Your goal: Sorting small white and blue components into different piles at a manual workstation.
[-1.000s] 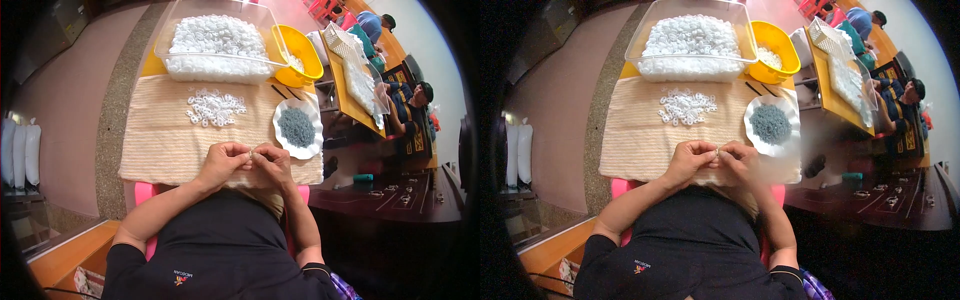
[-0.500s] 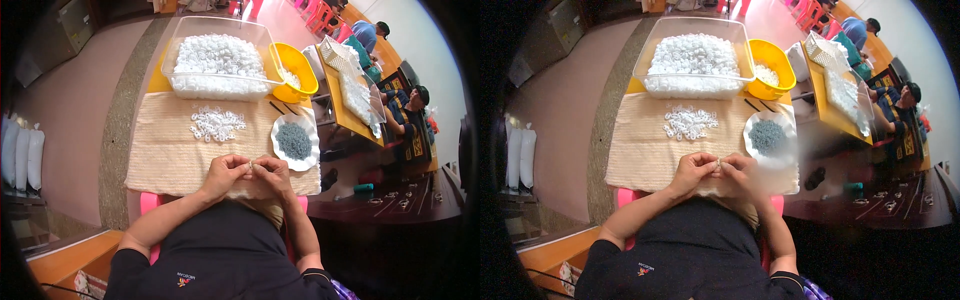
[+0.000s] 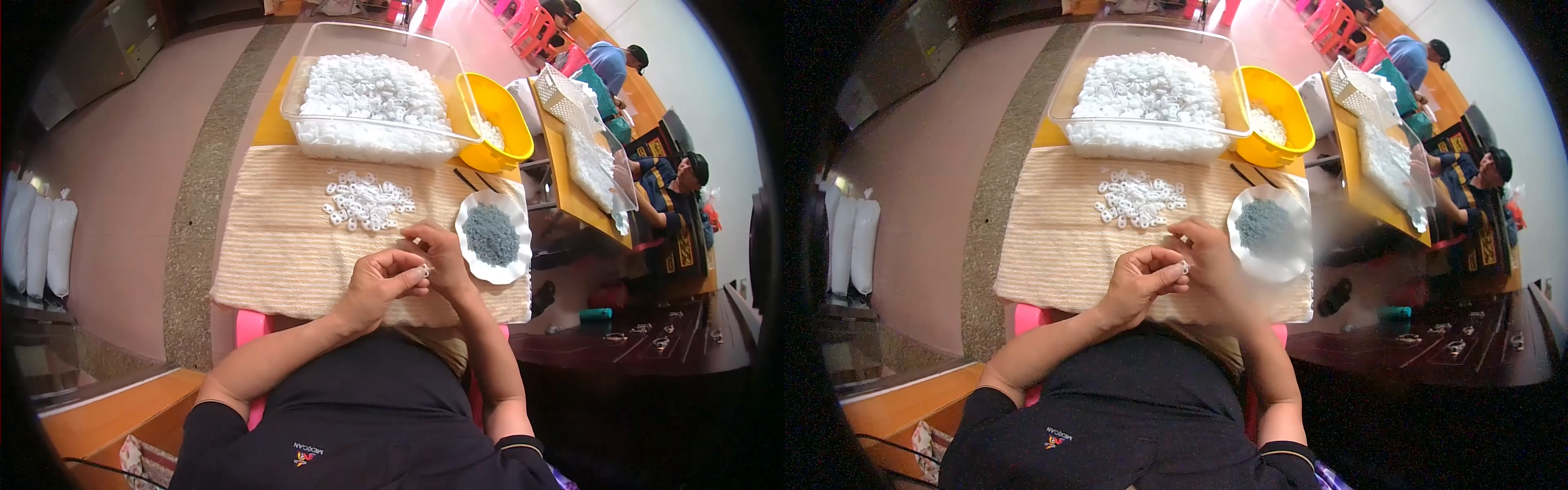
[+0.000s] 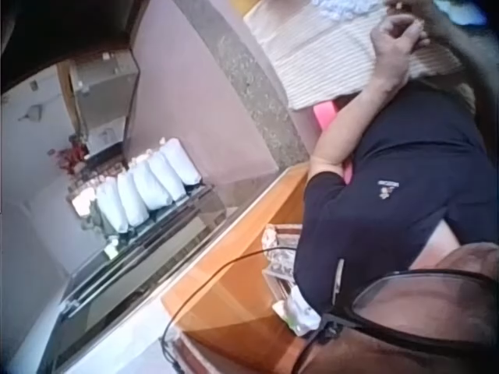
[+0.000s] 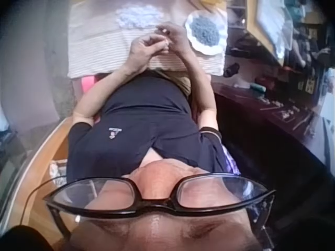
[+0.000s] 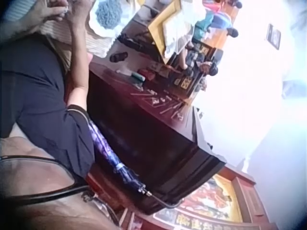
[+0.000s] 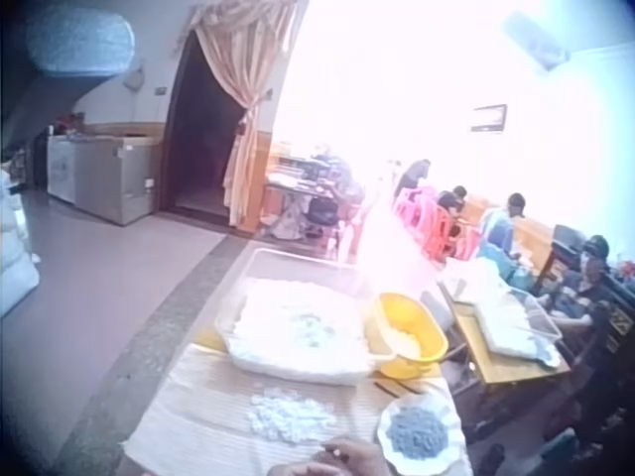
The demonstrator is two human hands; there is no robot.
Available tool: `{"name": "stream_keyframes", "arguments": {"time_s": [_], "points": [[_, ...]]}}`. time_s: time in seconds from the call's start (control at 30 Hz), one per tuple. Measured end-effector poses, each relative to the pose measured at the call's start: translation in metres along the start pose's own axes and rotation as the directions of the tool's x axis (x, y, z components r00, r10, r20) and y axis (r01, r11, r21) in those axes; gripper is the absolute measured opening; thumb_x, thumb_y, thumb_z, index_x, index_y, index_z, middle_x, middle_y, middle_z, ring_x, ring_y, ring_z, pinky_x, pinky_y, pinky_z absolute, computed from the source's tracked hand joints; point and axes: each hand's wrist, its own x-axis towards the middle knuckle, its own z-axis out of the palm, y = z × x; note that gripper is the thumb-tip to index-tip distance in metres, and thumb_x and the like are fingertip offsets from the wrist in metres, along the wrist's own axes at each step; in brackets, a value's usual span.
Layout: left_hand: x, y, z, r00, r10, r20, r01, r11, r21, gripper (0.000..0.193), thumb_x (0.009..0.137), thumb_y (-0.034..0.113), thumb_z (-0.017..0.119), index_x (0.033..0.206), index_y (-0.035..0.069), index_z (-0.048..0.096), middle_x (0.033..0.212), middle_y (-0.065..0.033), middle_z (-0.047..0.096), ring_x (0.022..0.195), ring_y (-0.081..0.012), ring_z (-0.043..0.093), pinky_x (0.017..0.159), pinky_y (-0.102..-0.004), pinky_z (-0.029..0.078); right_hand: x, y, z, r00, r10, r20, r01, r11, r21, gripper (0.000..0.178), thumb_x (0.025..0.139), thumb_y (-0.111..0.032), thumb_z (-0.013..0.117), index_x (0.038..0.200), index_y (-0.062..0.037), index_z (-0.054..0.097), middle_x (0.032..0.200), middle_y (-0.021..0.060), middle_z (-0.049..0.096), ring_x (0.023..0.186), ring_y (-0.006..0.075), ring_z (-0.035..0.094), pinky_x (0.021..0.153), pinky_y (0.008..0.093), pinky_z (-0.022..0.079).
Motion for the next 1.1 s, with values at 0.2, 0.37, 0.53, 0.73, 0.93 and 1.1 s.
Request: {"name": "stream_keyframes", "arguments": {"time_s": [0.2,0.37,0.53,0.73,0.93,1.1], "points": [[-0.002,0.001,0.003,0.999,0.028,0.018,-0.029,0.998,0.051,0.012,0.089,0.003,0.063,0.100,-0.001,0.062,0.093,-0.0076,0.066,0.082,-0.0132,0.065,0.075,-0.0283,0.058,0.020,0.000,0.015,0.994,-0.108,-0.032,0.087,0.916,-0.393,0.019,0.077,-0.008,0.069,0.095,-0.0059,0.066,0.089,0.0090,0.064,0.073,0.0274,0.064,0.061,0.0343,0.050],[-0.008,0.006,0.010,0.999,0.038,0.018,-0.039,0.994,0.103,0.012,0.088,0.002,0.063,0.100,-0.002,0.062,0.091,-0.0085,0.066,0.081,-0.0135,0.065,0.075,-0.0282,0.058,0.027,-0.012,0.027,0.986,-0.158,0.047,0.162,0.877,-0.452,0.023,0.076,-0.013,0.071,0.097,-0.0102,0.066,0.093,0.0074,0.063,0.075,0.0301,0.065,0.061,0.0375,0.051],[-0.009,0.006,0.010,0.998,0.053,0.023,-0.055,0.993,0.101,0.012,0.088,0.002,0.063,0.099,-0.002,0.062,0.090,-0.0085,0.066,0.081,-0.0137,0.066,0.075,-0.0280,0.058,0.029,-0.010,0.037,0.986,-0.148,0.079,0.168,0.845,-0.508,0.022,0.076,-0.013,0.069,0.098,-0.0109,0.065,0.092,0.0072,0.061,0.072,0.0299,0.064,0.057,0.0387,0.051],[-0.007,0.007,0.011,0.998,0.070,0.000,-0.070,0.993,0.100,0.012,0.089,0.002,0.062,0.100,-0.002,0.062,0.089,-0.0081,0.066,0.080,-0.0138,0.066,0.074,-0.0279,0.058,0.015,-0.003,0.029,0.974,-0.167,-0.151,0.136,0.972,-0.193,0.015,0.080,-0.009,0.068,0.095,-0.0073,0.065,0.089,0.0062,0.064,0.065,0.0193,0.063,0.055,0.0300,0.050],[-0.004,0.003,0.003,0.995,0.066,-0.073,-0.061,0.996,0.060,0.012,0.090,0.004,0.062,0.101,-0.001,0.062,0.088,-0.0076,0.067,0.078,-0.0135,0.066,0.073,-0.0270,0.057,-0.005,-0.008,0.007,0.955,0.283,-0.090,-0.213,0.864,0.456,0.011,0.087,-0.003,0.065,0.095,0.0045,0.065,0.077,0.0051,0.066,0.067,0.0081,0.060,0.059,0.0213,0.049],[0.002,0.000,-0.001,0.991,0.072,-0.112,-0.069,0.997,0.031,0.013,0.089,0.004,0.062,0.101,-0.001,0.062,0.088,-0.0080,0.067,0.077,-0.0136,0.066,0.072,-0.0266,0.057,-0.019,-0.004,0.003,0.924,0.368,-0.108,-0.203,0.709,0.675,0.020,0.088,-0.002,0.063,0.107,0.0043,0.063,0.086,0.0089,0.068,0.073,0.0120,0.064,0.064,0.0238,0.052]]}}
